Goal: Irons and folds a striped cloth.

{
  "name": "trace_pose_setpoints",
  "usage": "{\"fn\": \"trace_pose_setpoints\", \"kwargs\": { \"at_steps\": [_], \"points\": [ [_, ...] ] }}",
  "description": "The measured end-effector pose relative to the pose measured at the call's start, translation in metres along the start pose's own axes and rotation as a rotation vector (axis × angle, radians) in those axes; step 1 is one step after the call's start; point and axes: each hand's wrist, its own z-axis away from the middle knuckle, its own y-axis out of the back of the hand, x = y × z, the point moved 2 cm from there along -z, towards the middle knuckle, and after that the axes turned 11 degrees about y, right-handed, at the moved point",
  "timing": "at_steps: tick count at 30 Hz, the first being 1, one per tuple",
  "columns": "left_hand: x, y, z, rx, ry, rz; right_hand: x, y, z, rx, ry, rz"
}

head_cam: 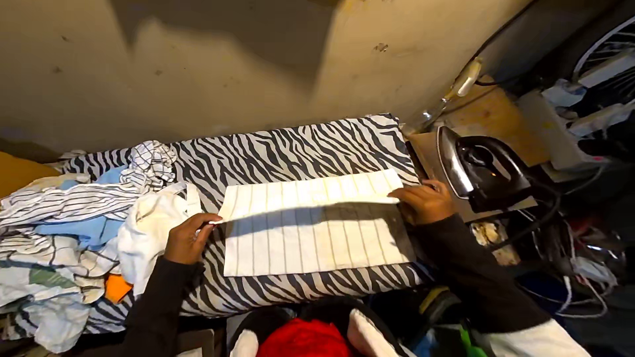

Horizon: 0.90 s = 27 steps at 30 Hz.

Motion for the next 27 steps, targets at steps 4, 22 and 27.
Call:
{"fn": "trace_pose_setpoints", "kwargs": {
  "at_steps": [4, 22, 27],
  "points": [
    [-0.008, -0.021, 0.038, -0.036, 0.01, -0.04, -0.027, -0.015, 0.047, 0.019, -0.035, -0.042],
    [0.044, -0.129, -0.019, -0.277, 0.024, -0.379, -0.076, -0.094, -0.022, -0.091, -0.152, -0.082],
    [-0.038, -0.083, -0.028, -0.071, 0.386, -0.447, -0.04, -0.071, 0.019, -0.093, -0.133, 0.028]
  ]
}}
